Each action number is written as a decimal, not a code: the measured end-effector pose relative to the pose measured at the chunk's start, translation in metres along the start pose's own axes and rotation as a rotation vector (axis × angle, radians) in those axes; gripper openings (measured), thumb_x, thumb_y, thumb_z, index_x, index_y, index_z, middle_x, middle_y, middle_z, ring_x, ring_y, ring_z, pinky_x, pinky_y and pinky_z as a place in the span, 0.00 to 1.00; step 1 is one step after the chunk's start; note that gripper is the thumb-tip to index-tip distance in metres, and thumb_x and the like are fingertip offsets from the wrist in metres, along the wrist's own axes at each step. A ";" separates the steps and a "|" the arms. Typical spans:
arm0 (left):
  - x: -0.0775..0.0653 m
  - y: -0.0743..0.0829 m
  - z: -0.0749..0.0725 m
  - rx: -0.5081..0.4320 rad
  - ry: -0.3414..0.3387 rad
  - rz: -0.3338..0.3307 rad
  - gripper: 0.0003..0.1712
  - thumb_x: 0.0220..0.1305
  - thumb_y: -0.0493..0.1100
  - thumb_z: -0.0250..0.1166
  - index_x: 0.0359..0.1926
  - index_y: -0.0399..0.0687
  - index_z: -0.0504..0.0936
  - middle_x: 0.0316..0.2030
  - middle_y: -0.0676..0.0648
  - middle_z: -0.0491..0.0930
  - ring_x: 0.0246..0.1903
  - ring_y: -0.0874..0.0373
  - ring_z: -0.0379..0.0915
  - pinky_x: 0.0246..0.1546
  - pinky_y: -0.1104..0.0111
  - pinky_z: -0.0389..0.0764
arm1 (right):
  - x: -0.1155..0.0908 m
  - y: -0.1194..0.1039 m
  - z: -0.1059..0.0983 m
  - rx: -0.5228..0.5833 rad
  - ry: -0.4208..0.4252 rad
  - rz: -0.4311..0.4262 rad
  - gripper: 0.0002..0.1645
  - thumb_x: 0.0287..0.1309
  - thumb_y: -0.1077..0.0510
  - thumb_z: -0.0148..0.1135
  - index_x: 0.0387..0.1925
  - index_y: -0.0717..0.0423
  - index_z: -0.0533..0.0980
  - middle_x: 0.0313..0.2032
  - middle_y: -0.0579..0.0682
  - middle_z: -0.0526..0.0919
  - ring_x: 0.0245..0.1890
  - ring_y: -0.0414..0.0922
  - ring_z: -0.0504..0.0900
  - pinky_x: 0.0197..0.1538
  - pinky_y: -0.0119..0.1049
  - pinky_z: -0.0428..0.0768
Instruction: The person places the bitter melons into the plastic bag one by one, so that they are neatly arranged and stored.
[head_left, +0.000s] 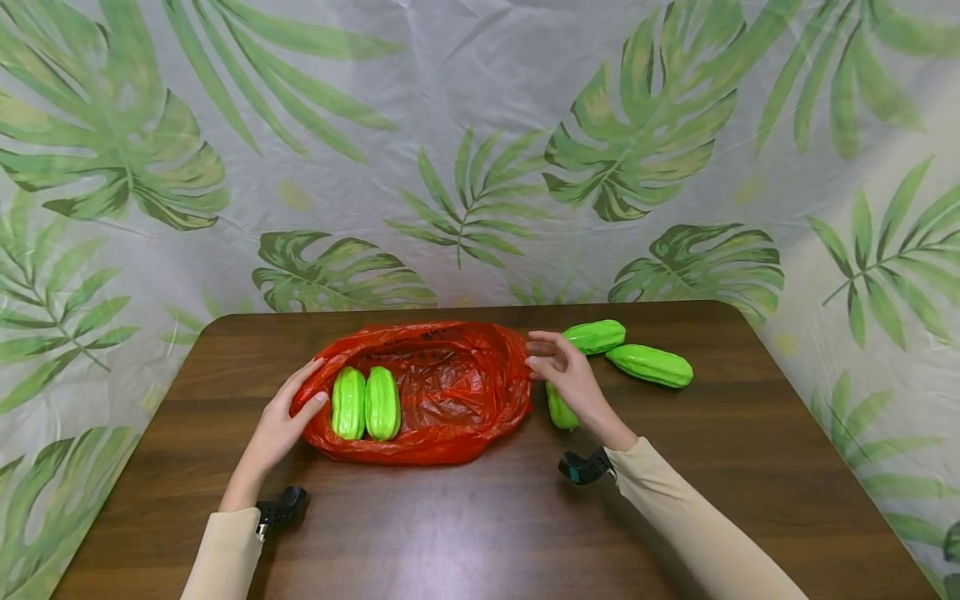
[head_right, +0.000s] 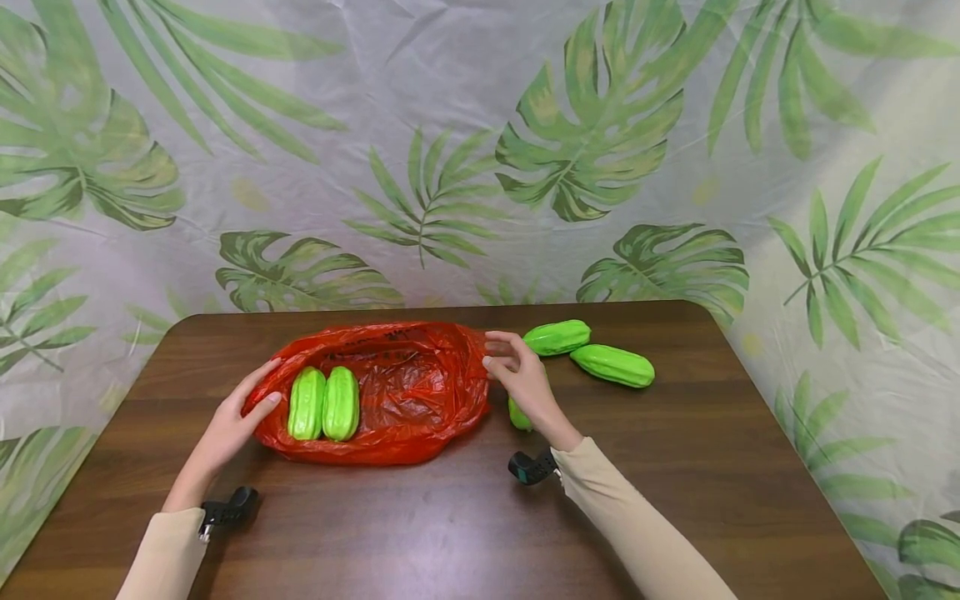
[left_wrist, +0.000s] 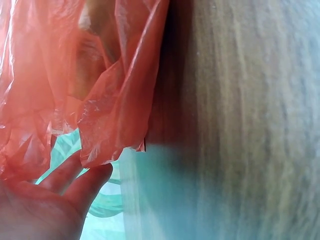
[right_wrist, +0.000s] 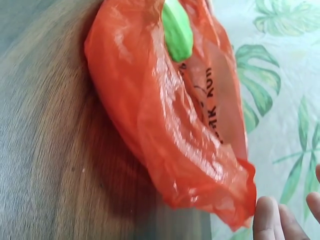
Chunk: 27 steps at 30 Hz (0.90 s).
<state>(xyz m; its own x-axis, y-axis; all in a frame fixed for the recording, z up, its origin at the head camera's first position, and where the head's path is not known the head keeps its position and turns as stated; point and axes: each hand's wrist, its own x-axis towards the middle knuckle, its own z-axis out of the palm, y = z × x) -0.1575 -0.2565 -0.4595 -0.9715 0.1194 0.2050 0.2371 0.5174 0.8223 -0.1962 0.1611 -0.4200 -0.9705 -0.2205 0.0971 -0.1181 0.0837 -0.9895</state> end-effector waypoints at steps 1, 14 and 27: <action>0.000 0.000 0.000 -0.001 0.000 0.001 0.31 0.69 0.42 0.58 0.70 0.44 0.62 0.69 0.35 0.55 0.67 0.35 0.50 0.59 0.36 0.54 | -0.001 0.000 -0.002 -0.001 0.006 0.001 0.25 0.67 0.65 0.53 0.64 0.67 0.63 0.57 0.68 0.70 0.53 0.61 0.74 0.50 0.45 0.79; 0.000 0.000 0.000 -0.010 -0.006 -0.005 0.31 0.69 0.42 0.59 0.70 0.46 0.62 0.70 0.36 0.55 0.67 0.35 0.50 0.59 0.36 0.54 | -0.010 0.008 -0.026 -0.026 0.069 0.034 0.26 0.68 0.64 0.53 0.65 0.64 0.63 0.59 0.64 0.70 0.55 0.58 0.73 0.51 0.38 0.78; -0.001 0.001 0.001 -0.030 -0.009 -0.020 0.32 0.69 0.43 0.59 0.70 0.44 0.62 0.70 0.35 0.55 0.67 0.35 0.49 0.60 0.36 0.54 | -0.021 0.021 -0.044 -0.149 0.147 0.038 0.26 0.65 0.66 0.55 0.63 0.67 0.65 0.59 0.68 0.70 0.55 0.59 0.72 0.49 0.31 0.74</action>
<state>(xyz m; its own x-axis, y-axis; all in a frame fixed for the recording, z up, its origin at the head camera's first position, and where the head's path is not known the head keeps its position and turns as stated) -0.1567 -0.2555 -0.4595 -0.9761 0.1165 0.1836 0.2173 0.4945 0.8416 -0.1879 0.2098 -0.4383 -0.9938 -0.0707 0.0855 -0.0999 0.2345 -0.9670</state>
